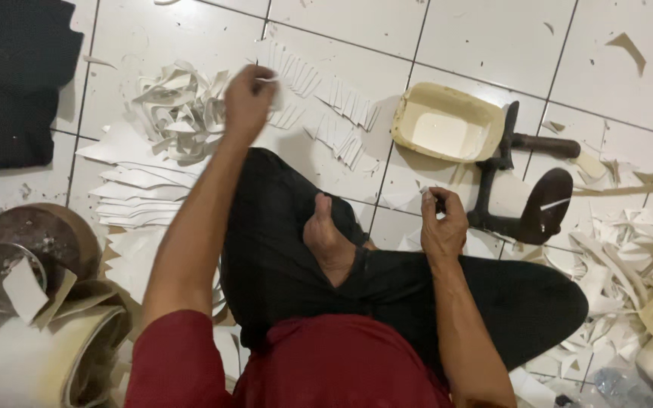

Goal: The person sits on the floor and repeatedly picks up small white paper pieces, dips them into a container of white liquid, and presses them together. The person then places the joined pieces onto the floor.

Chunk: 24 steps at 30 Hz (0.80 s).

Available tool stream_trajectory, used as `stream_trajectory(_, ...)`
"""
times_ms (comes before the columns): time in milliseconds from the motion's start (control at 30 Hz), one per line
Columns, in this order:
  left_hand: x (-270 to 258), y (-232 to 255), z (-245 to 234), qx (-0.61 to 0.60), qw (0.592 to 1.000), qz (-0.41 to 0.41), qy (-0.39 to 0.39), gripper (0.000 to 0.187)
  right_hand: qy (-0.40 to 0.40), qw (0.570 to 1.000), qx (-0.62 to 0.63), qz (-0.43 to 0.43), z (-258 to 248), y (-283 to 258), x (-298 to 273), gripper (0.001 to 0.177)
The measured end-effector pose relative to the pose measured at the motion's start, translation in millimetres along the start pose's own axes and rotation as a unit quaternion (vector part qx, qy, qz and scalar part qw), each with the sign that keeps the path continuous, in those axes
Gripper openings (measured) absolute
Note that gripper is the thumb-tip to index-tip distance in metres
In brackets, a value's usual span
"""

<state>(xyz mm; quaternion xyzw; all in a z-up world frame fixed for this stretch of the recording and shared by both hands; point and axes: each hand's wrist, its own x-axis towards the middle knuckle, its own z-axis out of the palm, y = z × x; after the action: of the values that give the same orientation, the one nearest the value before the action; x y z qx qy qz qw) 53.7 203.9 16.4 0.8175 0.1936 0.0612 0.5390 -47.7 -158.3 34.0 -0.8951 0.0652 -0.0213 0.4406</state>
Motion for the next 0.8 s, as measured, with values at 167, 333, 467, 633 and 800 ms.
stream_trajectory(167,22.1,-33.6,-31.5,0.092,0.993,-0.061,0.030,0.011,-0.009,1.000,-0.007,0.026,5.0,-7.1,4.1,0.019)
stream_trajectory(333,36.1,-57.1,-25.7,0.111,0.986,-0.121,0.019,0.011,-0.021,0.999,-0.007,0.034,8.9,-4.6,9.1,0.023)
stream_trajectory(467,40.1,-76.7,-20.4,0.125,0.990,-0.068,0.014,0.016,-0.028,0.997,-0.027,0.071,9.1,-14.9,10.5,0.023)
stream_trajectory(633,41.8,-51.8,-16.1,0.227,0.973,-0.015,0.047,0.019,-0.032,0.989,-0.088,0.112,10.9,-19.9,13.9,0.021)
stream_trajectory(800,97.6,-41.9,0.9,0.230,0.960,0.138,0.078,0.013,-0.062,0.997,-0.028,0.037,19.2,-11.1,19.6,0.018)
